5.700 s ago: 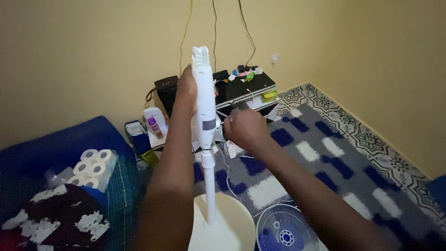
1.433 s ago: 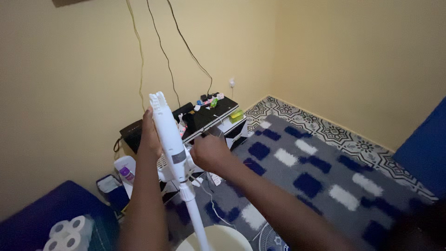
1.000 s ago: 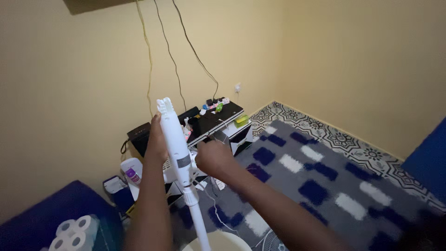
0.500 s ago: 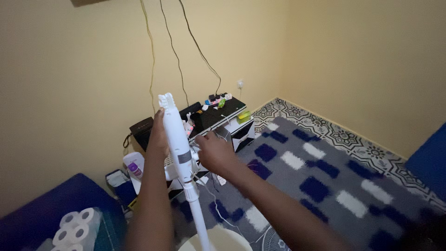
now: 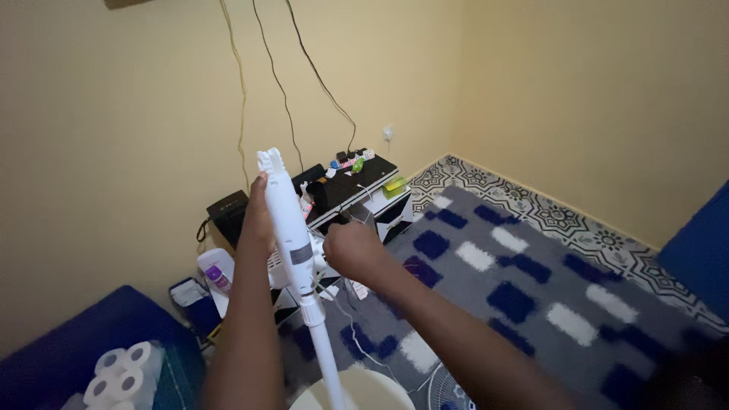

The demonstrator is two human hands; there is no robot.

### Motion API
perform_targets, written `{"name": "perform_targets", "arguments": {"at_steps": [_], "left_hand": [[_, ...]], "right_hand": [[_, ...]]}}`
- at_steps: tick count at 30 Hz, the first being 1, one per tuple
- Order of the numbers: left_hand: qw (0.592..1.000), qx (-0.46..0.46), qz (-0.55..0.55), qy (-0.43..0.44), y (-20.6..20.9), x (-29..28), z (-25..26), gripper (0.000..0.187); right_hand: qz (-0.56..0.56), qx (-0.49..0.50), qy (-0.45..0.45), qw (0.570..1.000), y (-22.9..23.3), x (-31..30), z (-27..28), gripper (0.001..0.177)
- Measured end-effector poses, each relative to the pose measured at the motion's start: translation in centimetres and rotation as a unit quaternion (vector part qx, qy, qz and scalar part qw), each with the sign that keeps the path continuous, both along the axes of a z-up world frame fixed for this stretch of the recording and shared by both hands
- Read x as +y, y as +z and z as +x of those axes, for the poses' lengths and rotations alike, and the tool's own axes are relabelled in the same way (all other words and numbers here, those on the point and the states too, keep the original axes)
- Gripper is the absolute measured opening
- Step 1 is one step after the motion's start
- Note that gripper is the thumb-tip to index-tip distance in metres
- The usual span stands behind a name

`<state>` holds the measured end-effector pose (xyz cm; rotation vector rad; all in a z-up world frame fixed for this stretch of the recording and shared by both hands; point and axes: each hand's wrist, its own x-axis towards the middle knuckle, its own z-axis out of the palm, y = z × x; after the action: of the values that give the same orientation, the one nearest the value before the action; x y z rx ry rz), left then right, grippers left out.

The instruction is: The person uses a screwdriver to remove screws from the housing of a white standing fan. They detach the outer casing to expose the internal wiring and components, then reattach the casing and tighten the screws.

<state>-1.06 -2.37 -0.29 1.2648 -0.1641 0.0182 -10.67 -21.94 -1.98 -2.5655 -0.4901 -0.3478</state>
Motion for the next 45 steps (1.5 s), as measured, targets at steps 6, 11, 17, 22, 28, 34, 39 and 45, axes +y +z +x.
{"name": "perform_targets", "arguments": {"at_steps": [6,11,17,22,28,34,39,45], "left_hand": [[0.999,0.016,-0.011,-0.026,-0.2,-0.1,0.2,0.057],[0.999,0.008,-0.034,-0.027,-0.3,-0.1,0.1,0.053],[0.999,0.022,-0.027,-0.004,0.3,-0.3,0.0,0.052],[0.999,0.032,-0.009,0.005,0.0,-0.7,0.2,0.056],[0.999,0.037,-0.01,0.001,-0.3,-1.2,0.6,0.059],[0.999,0.039,-0.006,0.02,-0.7,-1.2,0.8,0.059],[0.999,0.031,-0.017,0.002,-0.9,-1.4,1.1,0.059],[1.0,0.009,0.014,-0.002,-1.2,-2.0,1.2,0.064]], "right_hand": [[0.088,-0.135,0.008,0.987,0.5,-0.2,-0.9,0.016],[0.037,-0.025,-0.003,0.999,0.8,-0.3,-1.2,0.018],[0.061,-0.06,-0.016,0.996,0.8,-0.6,-1.9,0.015],[0.073,-0.049,-0.02,0.996,0.5,-1.2,-1.8,0.017],[0.096,-0.05,-0.027,0.994,0.3,-1.4,-1.2,0.017],[0.092,-0.05,0.001,0.994,0.4,-2.1,-0.9,0.018],[0.079,-0.039,0.013,0.996,1.1,-2.7,-1.0,0.018],[0.064,-0.012,-0.016,0.998,1.7,-3.4,-1.3,0.018]]}}
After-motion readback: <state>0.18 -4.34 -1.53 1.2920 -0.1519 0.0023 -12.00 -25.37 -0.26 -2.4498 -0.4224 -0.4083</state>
